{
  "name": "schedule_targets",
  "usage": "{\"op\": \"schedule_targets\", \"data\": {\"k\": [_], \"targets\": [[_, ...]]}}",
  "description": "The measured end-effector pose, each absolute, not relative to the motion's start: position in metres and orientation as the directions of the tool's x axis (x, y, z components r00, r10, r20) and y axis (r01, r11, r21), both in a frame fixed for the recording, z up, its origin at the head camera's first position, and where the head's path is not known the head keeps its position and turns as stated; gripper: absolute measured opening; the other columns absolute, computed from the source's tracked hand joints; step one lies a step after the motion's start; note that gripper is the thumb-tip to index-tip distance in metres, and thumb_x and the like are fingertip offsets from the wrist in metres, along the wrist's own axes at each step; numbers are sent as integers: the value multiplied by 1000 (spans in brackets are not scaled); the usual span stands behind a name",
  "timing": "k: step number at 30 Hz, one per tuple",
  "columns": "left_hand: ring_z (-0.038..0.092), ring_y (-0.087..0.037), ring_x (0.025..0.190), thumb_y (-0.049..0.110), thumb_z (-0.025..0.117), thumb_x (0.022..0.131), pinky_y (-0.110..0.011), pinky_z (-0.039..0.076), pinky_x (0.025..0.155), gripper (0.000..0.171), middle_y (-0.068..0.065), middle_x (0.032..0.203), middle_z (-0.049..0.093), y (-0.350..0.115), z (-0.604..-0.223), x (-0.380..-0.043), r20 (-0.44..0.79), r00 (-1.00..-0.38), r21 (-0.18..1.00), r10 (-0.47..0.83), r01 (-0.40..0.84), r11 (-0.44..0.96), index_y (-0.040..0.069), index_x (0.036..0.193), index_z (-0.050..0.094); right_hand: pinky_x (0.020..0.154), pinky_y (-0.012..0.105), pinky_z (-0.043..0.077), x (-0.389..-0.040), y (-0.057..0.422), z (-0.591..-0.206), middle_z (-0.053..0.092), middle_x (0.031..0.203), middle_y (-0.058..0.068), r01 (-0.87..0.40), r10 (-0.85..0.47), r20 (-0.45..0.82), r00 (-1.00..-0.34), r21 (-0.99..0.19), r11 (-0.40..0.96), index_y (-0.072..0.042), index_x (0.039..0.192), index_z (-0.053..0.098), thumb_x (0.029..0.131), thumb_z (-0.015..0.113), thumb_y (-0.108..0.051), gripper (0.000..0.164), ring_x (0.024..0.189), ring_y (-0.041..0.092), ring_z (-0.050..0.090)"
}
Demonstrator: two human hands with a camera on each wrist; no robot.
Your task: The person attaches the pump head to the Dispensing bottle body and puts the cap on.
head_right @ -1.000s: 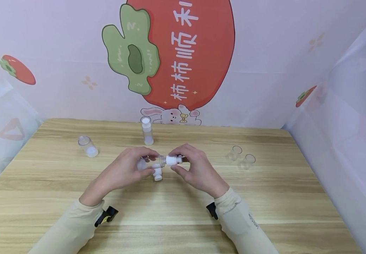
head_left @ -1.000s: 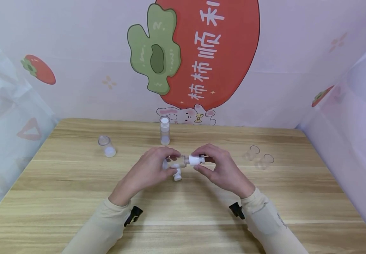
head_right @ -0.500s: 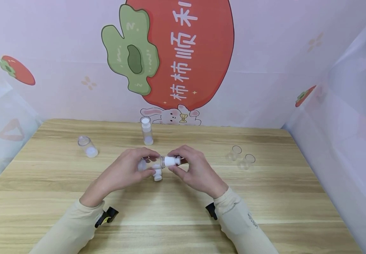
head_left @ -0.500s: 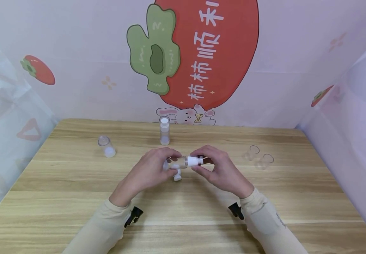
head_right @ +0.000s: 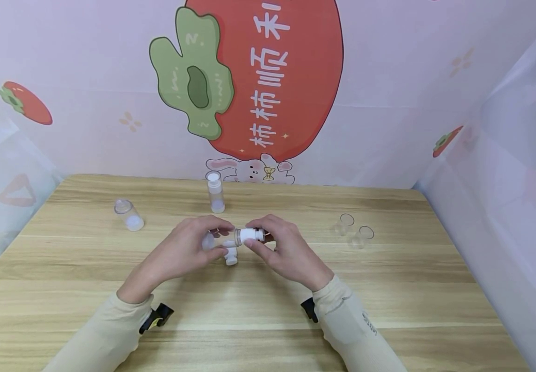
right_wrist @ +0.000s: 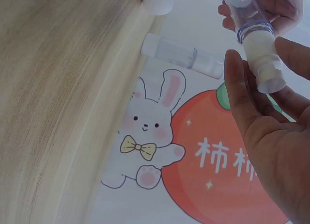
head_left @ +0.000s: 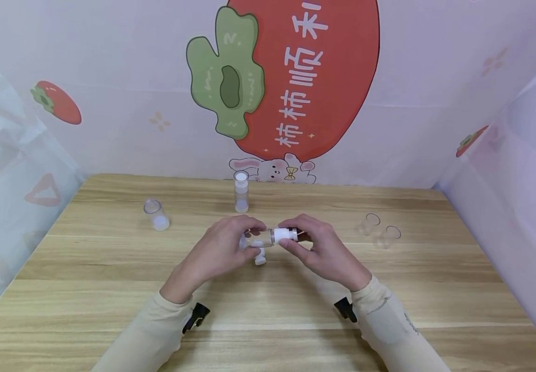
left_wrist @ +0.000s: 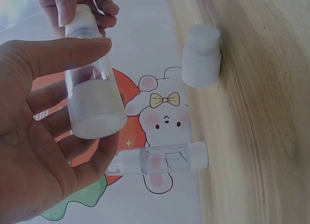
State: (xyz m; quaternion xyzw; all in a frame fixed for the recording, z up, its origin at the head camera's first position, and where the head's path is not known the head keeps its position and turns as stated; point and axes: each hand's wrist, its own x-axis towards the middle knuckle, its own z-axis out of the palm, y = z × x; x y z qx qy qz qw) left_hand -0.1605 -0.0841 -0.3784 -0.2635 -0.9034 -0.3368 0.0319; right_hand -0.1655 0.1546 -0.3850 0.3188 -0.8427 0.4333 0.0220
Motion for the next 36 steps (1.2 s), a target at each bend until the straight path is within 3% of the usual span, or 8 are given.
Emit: {"op": "schedule_targets", "data": {"k": [10, 22, 30, 36], "targets": [[68, -23, 92, 5, 87, 78, -40, 55, 83, 37, -3, 105, 74, -83, -378, -159, 273, -849, 579, 453, 521, 627, 8, 114, 74, 80, 31, 58, -165, 154, -385, 68, 105, -5, -515, -504, 265, -822, -723, 460, -11, 115, 71, 99, 68, -22, 20, 89, 15, 66], [68, -23, 89, 2, 85, 78, -40, 55, 82, 36, -5, 103, 75, -83, -380, -160, 316, -821, 580, 475, 563, 589, 6, 112, 74, 55, 28, 47, -165, 154, -385, 62, 80, -3, -477, -475, 229, -850, -717, 507, -16, 99, 71, 106, 56, -32, 23, 66, 11, 58], [69, -22, 89, 4, 86, 78, -39, 54, 82, 35, -4, 104, 75, -83, -379, -160, 312, -823, 576, 475, 562, 594, 9, 112, 74, 63, 31, 53, -166, 154, -386, 64, 83, -1, -465, -462, 226, -858, -723, 510, -13, 101, 70, 108, 50, -34, 30, 73, 20, 63], [68, -22, 91, 5, 85, 79, -40, 55, 83, 36, -5, 105, 75, -84, -378, -160, 306, -825, 573, 475, 558, 600, 8, 113, 74, 76, 30, 57, -166, 156, -385, 66, 98, -9, -477, -472, 231, -851, -717, 509, -14, 117, 67, 101, 64, -35, 26, 84, 10, 65]]}}
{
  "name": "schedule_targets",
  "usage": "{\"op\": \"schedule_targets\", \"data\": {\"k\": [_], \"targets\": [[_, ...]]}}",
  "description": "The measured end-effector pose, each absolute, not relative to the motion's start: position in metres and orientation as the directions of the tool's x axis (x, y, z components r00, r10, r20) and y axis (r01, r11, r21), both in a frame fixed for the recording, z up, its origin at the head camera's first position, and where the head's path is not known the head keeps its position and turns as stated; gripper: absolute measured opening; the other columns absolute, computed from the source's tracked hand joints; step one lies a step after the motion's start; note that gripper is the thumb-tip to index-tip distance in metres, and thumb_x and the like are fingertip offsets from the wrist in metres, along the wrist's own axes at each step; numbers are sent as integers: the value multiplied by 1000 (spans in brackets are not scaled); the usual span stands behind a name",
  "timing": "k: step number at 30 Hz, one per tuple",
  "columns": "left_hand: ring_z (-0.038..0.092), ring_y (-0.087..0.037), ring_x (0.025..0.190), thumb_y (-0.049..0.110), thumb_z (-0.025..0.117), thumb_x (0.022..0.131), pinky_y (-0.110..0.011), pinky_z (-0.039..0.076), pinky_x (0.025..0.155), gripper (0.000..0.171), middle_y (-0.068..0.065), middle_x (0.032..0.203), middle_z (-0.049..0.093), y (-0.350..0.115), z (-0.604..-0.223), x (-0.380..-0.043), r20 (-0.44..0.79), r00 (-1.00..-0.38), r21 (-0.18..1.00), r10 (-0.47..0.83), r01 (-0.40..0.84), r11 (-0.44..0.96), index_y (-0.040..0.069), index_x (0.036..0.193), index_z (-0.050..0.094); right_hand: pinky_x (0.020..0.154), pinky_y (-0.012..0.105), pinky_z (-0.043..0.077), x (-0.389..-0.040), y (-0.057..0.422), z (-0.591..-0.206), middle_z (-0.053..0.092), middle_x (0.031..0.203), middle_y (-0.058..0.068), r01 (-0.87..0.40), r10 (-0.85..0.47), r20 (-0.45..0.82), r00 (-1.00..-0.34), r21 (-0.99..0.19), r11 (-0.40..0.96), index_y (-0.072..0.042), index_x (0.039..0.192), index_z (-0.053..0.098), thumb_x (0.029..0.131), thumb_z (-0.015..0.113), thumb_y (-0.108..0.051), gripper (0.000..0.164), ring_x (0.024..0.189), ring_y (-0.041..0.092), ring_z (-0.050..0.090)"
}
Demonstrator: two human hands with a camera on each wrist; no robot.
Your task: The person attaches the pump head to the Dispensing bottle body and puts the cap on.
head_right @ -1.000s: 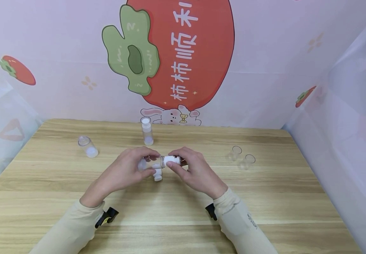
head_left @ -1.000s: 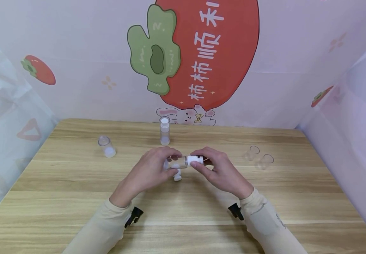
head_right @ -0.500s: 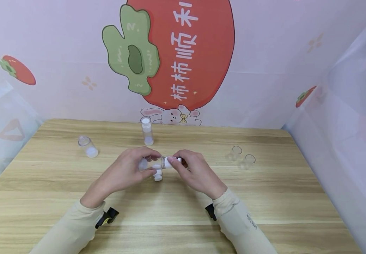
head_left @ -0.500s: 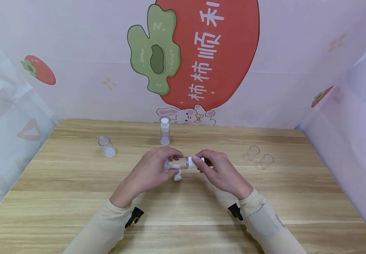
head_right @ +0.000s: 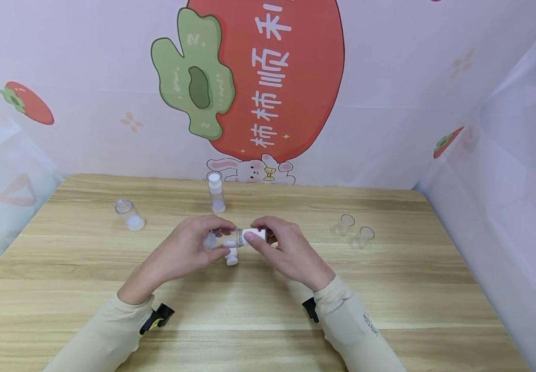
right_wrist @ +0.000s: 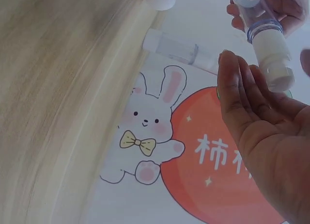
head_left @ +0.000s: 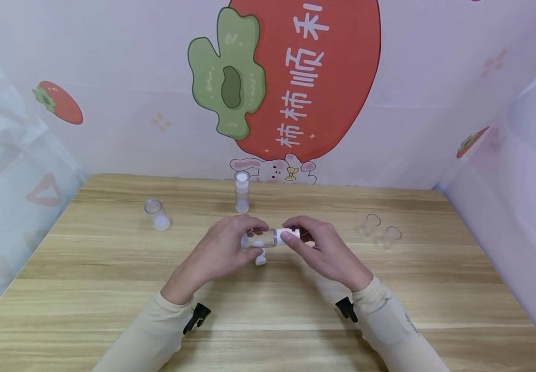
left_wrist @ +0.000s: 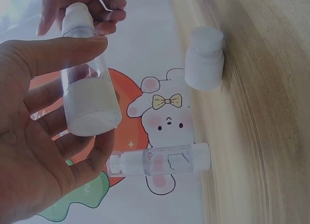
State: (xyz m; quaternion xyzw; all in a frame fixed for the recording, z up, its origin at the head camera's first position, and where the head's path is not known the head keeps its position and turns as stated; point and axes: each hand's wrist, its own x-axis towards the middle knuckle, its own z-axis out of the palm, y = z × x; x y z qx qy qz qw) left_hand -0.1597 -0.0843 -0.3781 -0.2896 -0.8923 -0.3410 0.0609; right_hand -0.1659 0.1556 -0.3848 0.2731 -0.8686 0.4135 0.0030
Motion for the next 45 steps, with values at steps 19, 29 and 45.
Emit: {"op": "schedule_targets", "data": {"k": [19, 29, 45], "targets": [[68, -24, 91, 8, 87, 79, -40, 55, 82, 37, -5, 106, 74, -87, -373, -159, 274, -847, 580, 456, 523, 624, 9, 114, 74, 85, 29, 57, -169, 160, -384, 68, 109, -6, -624, -564, 352, -747, -664, 412, -11, 122, 66, 89, 78, -8, 36, 90, 9, 64], [69, -24, 93, 7, 87, 79, -41, 55, 84, 37, -4, 105, 74, -86, -373, -158, 292, -839, 574, 459, 538, 617, 9, 114, 74, 80, 31, 57, -167, 158, -384, 68, 100, -9, -576, -548, 300, -781, -684, 447, -13, 115, 70, 99, 68, -23, 19, 86, 9, 64], [69, -24, 92, 6, 88, 78, -41, 55, 83, 38, -6, 105, 75, -85, -372, -157, 299, -837, 577, 458, 541, 612, 8, 113, 75, 69, 33, 53, -166, 159, -382, 67, 92, -9, -480, -513, 191, -837, -706, 521, -19, 110, 69, 103, 59, -39, 23, 83, 14, 63]]}}
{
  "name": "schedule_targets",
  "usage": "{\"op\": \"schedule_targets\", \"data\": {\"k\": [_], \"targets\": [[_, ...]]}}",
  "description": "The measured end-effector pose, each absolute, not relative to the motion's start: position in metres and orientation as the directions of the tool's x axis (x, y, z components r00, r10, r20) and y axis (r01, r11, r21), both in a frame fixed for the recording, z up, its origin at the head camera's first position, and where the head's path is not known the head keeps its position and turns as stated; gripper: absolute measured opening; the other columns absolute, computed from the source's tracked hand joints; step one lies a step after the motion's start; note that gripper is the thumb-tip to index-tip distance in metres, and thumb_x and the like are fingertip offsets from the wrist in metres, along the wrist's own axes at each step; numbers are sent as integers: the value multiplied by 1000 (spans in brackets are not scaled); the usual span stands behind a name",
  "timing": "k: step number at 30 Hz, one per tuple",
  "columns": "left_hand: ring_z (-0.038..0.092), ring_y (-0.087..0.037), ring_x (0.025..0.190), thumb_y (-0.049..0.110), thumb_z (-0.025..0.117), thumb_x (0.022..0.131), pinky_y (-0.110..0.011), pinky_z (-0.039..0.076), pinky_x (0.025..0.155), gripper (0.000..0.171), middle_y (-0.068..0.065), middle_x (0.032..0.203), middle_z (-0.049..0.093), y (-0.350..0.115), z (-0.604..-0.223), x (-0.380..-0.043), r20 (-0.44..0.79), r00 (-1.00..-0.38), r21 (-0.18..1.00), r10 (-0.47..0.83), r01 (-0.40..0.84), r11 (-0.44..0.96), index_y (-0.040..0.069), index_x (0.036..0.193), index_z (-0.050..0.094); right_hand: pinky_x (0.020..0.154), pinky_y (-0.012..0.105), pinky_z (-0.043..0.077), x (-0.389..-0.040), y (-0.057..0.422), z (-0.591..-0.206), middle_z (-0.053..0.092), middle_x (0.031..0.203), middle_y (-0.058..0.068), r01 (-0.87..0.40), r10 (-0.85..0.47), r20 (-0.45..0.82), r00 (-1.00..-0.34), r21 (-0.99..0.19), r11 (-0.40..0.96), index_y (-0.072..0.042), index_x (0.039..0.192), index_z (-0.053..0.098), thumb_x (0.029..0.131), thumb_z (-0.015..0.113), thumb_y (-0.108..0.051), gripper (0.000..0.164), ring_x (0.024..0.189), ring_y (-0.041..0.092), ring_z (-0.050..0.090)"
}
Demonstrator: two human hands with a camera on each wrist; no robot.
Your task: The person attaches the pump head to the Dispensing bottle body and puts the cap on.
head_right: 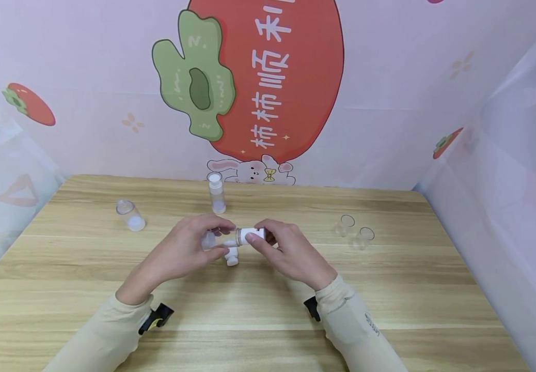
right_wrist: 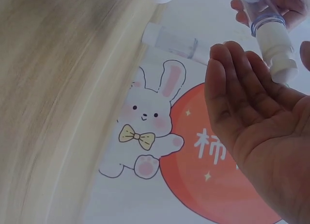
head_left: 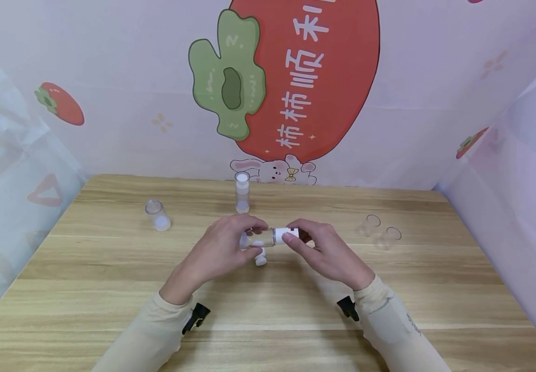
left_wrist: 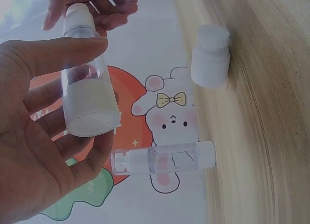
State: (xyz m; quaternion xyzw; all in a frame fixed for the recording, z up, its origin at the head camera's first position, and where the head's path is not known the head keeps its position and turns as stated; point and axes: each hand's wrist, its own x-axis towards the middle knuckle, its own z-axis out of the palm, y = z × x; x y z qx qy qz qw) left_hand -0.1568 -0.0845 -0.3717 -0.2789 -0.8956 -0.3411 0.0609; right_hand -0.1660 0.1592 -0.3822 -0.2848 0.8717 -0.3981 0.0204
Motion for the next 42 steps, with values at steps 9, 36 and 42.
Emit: {"op": "schedule_targets", "data": {"k": [9, 36, 42], "targets": [[68, -23, 94, 7, 87, 79, -42, 55, 84, 38, -7, 107, 74, -86, -372, -157, 290, -844, 578, 450, 530, 621, 8, 114, 74, 83, 38, 57, -168, 162, -382, 67, 105, -9, -569, -544, 283, -790, -668, 479, -12, 123, 64, 90, 80, -24, 38, 89, 9, 64], [66, -16, 90, 5, 88, 76, -38, 55, 82, 39, -3, 104, 75, -85, -373, -157, 311, -831, 547, 461, 553, 628, 9, 113, 75, 64, 34, 51, -167, 161, -382, 66, 85, -4, -513, -540, 200, -818, -680, 525, -17, 101, 71, 102, 61, -38, 23, 79, 12, 60], [66, -15, 88, 6, 88, 76, -37, 54, 81, 39, 0, 102, 74, -83, -374, -156, 317, -827, 547, 464, 559, 623, 9, 112, 75, 60, 29, 47, -167, 162, -383, 62, 81, -10, -496, -527, 182, -830, -673, 549, -22, 94, 69, 103, 58, -41, 23, 76, 11, 59]]}}
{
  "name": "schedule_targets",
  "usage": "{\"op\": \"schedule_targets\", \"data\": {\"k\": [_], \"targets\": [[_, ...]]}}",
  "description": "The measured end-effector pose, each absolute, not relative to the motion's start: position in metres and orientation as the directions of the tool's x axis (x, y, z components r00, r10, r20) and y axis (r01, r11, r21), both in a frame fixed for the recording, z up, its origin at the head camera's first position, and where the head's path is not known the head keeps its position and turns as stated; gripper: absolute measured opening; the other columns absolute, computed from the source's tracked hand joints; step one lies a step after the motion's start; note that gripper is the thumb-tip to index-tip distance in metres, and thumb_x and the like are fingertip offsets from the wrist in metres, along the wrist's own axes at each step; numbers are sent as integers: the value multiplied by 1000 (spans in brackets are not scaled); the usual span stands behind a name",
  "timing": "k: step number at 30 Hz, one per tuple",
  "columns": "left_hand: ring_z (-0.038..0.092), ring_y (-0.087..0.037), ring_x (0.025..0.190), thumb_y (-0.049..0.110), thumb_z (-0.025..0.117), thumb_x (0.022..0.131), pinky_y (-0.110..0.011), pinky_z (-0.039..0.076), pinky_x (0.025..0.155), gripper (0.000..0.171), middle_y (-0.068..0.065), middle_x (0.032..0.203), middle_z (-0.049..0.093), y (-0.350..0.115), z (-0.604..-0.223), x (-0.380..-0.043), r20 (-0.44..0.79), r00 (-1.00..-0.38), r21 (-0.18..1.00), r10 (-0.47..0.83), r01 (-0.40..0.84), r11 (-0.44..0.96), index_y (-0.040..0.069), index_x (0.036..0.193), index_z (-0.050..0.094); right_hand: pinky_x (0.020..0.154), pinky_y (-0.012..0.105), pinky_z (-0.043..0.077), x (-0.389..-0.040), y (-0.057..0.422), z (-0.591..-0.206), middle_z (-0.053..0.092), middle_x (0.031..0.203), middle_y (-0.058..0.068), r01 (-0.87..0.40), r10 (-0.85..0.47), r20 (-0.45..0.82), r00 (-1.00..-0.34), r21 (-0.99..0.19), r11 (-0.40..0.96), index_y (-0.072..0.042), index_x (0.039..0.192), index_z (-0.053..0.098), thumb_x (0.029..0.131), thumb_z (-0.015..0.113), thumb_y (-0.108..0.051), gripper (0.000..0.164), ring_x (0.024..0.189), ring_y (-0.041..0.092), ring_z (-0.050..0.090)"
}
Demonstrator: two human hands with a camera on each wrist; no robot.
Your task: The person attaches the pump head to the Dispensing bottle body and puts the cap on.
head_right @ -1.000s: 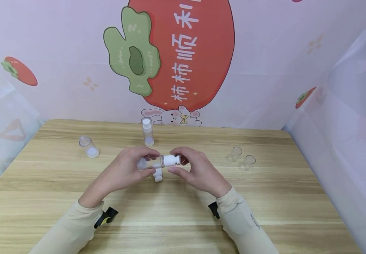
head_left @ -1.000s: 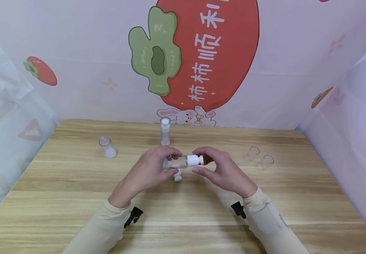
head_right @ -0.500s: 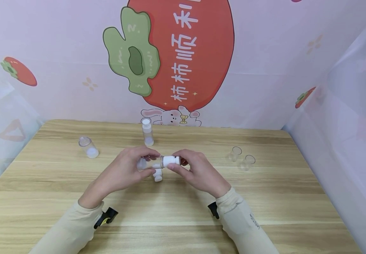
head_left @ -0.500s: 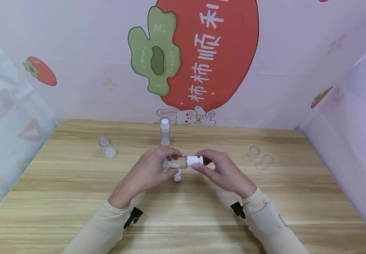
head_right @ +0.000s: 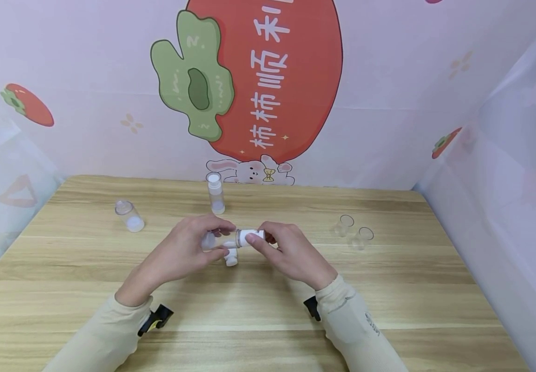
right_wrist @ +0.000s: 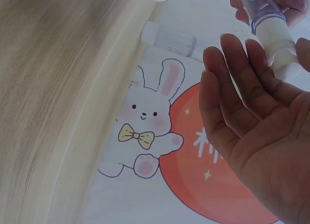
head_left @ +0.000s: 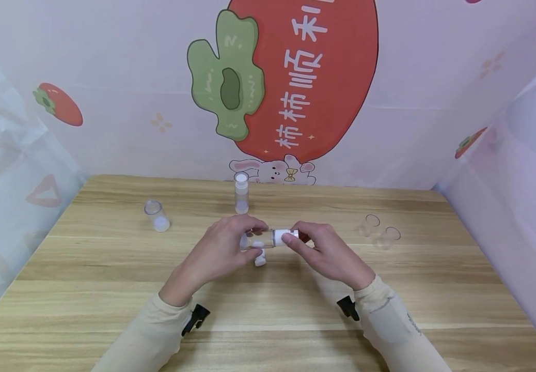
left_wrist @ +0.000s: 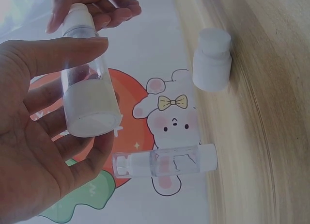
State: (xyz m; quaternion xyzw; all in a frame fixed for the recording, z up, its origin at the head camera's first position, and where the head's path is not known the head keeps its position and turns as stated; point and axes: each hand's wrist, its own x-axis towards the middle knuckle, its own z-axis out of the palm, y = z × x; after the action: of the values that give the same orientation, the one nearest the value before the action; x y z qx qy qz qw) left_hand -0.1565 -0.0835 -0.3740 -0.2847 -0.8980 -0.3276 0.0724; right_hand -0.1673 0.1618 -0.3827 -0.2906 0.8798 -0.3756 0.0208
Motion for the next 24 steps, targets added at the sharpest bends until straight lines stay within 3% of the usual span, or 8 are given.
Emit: {"op": "schedule_targets", "data": {"k": [8, 14, 17, 24], "targets": [[65, -16, 88, 7, 89, 76, -38, 54, 81, 38, 0, 102, 74, -84, -373, -156, 314, -833, 547, 456, 551, 630, 10, 112, 75, 68, 34, 53, -166, 162, -381, 66, 90, -10, -472, -514, 171, -841, -697, 540, -18, 109, 68, 103, 58, -41, 25, 83, 13, 63], [66, -18, 91, 8, 89, 77, -40, 55, 82, 40, -4, 105, 74, -84, -373, -156, 303, -840, 551, 451, 540, 635, 8, 114, 74, 80, 40, 57, -167, 163, -381, 67, 100, -11, -521, -518, 242, -820, -689, 504, -15, 124, 63, 93, 76, -30, 37, 89, 12, 64], [67, -20, 91, 8, 89, 77, -40, 55, 82, 40, -5, 105, 74, -84, -372, -156, 305, -841, 552, 447, 539, 637, 9, 114, 74, 81, 41, 57, -168, 162, -382, 67, 104, -10, -578, -535, 305, -787, -666, 471, -12, 125, 64, 88, 82, -22, 42, 89, 13, 64], [66, -24, 91, 7, 88, 77, -40, 54, 81, 39, -5, 103, 74, -84, -373, -156, 316, -834, 547, 453, 550, 631, 9, 113, 74, 81, 41, 58, -168, 161, -383, 69, 107, -7, -631, -548, 369, -751, -646, 430, -12, 120, 68, 87, 82, -14, 35, 89, 12, 63]]}}
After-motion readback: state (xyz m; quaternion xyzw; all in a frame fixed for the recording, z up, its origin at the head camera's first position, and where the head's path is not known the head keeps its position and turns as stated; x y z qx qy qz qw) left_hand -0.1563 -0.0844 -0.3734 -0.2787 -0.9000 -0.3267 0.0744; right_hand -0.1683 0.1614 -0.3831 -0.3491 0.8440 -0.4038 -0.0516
